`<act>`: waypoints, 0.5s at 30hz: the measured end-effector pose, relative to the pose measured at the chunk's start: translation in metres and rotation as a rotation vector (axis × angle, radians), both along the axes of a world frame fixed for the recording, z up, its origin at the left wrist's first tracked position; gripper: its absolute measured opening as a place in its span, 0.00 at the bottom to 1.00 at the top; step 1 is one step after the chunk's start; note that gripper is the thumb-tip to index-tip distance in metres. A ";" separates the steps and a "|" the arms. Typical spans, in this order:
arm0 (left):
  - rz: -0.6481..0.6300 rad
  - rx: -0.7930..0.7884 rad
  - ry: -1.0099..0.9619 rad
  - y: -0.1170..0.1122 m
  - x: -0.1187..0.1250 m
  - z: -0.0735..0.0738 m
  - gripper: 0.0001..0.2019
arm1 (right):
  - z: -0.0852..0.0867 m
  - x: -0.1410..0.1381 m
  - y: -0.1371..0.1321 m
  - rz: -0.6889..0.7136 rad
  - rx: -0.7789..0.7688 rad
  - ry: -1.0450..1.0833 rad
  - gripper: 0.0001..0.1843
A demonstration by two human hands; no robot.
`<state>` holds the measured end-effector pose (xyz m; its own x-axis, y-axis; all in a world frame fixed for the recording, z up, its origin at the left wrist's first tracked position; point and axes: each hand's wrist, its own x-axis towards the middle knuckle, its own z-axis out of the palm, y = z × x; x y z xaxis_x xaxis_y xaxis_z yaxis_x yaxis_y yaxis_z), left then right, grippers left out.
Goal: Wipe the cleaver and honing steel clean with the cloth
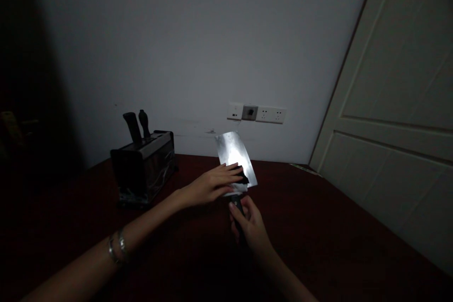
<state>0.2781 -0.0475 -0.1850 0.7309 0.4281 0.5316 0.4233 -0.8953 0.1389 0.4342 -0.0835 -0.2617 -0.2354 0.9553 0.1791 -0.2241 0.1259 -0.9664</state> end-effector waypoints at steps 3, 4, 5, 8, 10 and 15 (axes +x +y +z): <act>0.002 -0.056 -0.001 0.001 -0.001 0.001 0.22 | 0.000 -0.001 -0.002 -0.016 -0.015 -0.005 0.22; 0.002 -0.060 0.007 0.002 0.000 0.001 0.22 | -0.001 -0.002 -0.003 -0.024 -0.019 -0.006 0.21; 0.000 -0.057 0.015 0.003 0.002 0.001 0.22 | -0.002 -0.003 -0.004 -0.033 -0.021 -0.007 0.20; -0.001 -0.032 0.030 0.005 0.008 -0.001 0.22 | -0.004 -0.003 -0.005 -0.056 0.001 -0.014 0.18; 0.000 -0.022 0.027 0.006 0.010 -0.001 0.22 | -0.004 -0.002 -0.005 -0.064 0.009 -0.025 0.18; -0.034 -0.092 0.085 0.006 0.004 0.004 0.23 | 0.002 0.004 -0.002 -0.008 -0.024 -0.041 0.21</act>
<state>0.2822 -0.0415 -0.1811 0.7866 0.4465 0.4265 0.4066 -0.8944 0.1863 0.4382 -0.0859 -0.2593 -0.2346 0.9610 0.1461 -0.1833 0.1039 -0.9776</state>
